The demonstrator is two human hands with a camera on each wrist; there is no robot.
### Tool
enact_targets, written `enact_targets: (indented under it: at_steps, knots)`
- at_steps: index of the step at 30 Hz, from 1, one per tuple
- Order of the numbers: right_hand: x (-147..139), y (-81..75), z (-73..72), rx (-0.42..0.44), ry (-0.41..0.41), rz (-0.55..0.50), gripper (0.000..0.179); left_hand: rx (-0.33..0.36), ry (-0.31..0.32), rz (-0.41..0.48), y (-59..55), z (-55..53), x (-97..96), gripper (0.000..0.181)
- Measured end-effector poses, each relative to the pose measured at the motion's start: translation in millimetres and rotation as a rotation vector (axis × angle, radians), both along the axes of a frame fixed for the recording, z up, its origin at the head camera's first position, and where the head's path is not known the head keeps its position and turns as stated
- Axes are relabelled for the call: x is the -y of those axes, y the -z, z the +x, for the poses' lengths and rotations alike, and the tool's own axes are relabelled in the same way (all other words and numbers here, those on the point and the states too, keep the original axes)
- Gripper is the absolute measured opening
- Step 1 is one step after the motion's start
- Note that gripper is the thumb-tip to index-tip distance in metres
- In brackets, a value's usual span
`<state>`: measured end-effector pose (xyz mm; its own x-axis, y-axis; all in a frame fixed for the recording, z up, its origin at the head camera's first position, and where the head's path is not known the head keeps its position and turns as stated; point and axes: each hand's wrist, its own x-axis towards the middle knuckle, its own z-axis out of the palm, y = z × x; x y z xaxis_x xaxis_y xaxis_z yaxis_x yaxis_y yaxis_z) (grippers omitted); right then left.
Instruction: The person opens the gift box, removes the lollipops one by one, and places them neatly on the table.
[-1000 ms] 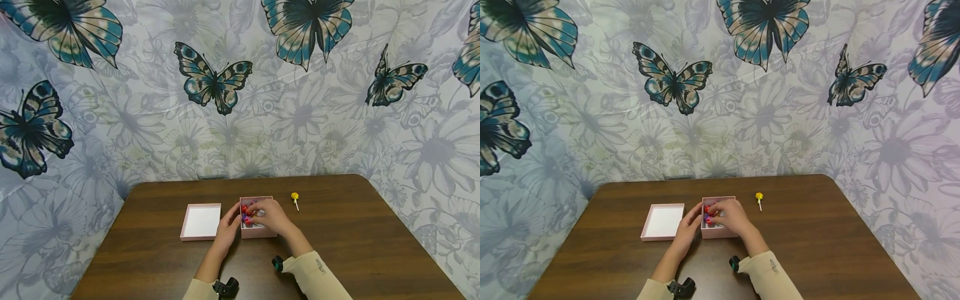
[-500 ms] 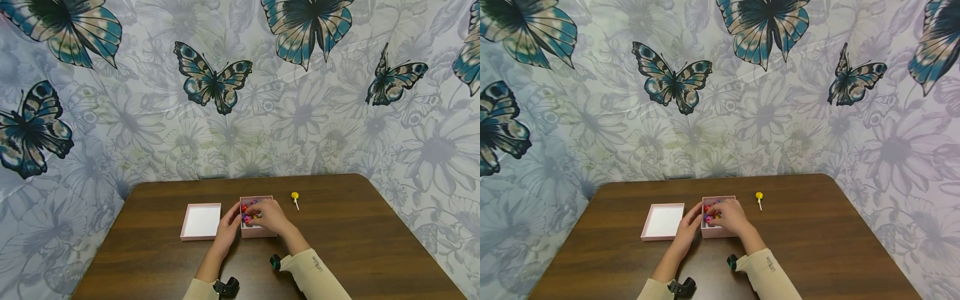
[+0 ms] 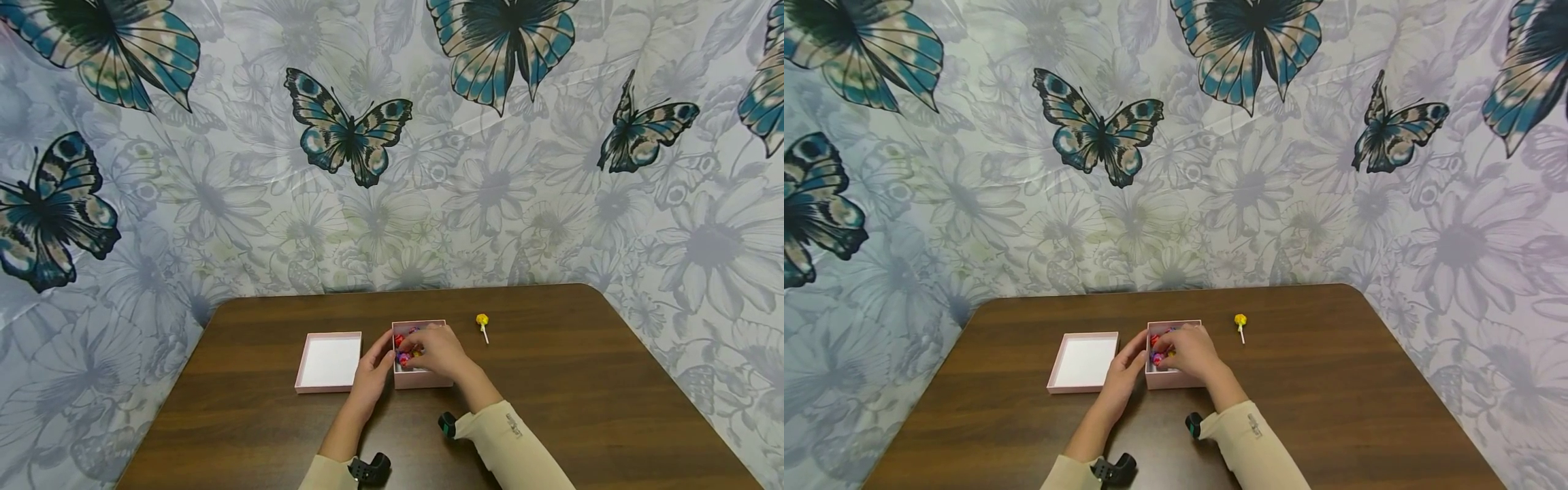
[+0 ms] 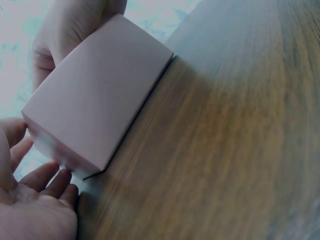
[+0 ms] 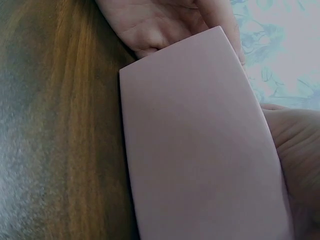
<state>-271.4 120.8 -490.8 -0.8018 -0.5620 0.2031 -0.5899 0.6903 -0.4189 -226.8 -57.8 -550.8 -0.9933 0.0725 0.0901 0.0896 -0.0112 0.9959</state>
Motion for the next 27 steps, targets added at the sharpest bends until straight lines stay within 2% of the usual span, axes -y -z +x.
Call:
enact_targets:
  at_steps: [14,22,27]
  knots:
    - [-0.3,-0.7,0.5,0.031,0.007,-0.01,0.017,0.013,0.005,0.005,0.7,-0.1,0.3,0.049]
    - [-1.3,0.2,1.2,-0.02,-0.003,-0.025,0.02,0.006,-0.003,0.01,0.9,-0.2,-0.3,0.048]
    - [-2.6,0.9,1.4,-0.024,-0.001,-0.075,0.018,0.003,-0.006,0.011,0.0,0.2,-0.6,0.048]
